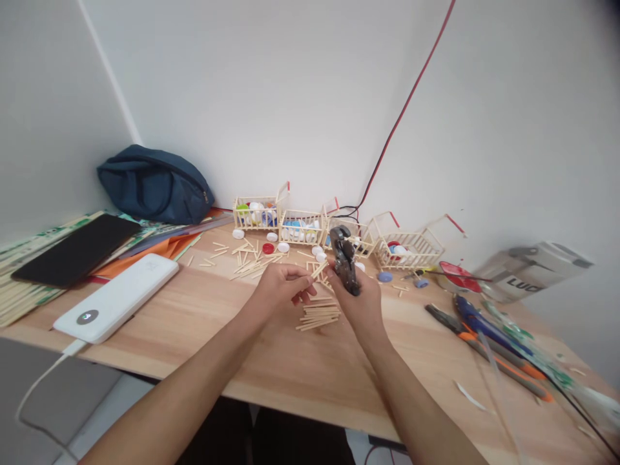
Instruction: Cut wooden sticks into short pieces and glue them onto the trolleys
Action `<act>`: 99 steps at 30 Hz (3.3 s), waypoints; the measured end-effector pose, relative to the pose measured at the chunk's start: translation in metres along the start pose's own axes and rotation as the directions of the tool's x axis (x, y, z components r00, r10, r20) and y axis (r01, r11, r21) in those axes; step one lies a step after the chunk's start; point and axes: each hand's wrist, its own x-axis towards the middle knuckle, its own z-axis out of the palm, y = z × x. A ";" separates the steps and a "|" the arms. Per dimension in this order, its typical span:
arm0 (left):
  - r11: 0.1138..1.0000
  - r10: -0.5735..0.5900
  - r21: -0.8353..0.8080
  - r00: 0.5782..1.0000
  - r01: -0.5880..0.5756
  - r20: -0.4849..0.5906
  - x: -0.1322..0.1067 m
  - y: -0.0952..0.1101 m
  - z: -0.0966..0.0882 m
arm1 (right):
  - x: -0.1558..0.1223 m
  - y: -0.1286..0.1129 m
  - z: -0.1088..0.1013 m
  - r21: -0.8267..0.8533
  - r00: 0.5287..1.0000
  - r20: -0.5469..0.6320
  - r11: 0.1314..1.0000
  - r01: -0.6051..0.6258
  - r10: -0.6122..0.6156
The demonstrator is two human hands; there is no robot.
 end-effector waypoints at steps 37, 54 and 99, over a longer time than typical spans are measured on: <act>0.995 -0.088 -0.041 0.994 0.091 0.066 -0.001 0.002 -0.002 | 0.018 0.031 -0.016 0.286 0.946 -0.011 0.908 -0.307 0.324; 0.712 0.340 0.690 0.924 -0.131 -0.176 -0.010 0.005 0.007 | 0.015 0.031 -0.011 0.372 0.942 -0.038 0.880 -0.296 0.333; 0.773 0.361 0.628 0.876 -0.089 -0.320 -0.005 0.012 -0.020 | 0.013 0.027 -0.019 -0.209 0.911 0.249 0.936 -0.282 0.330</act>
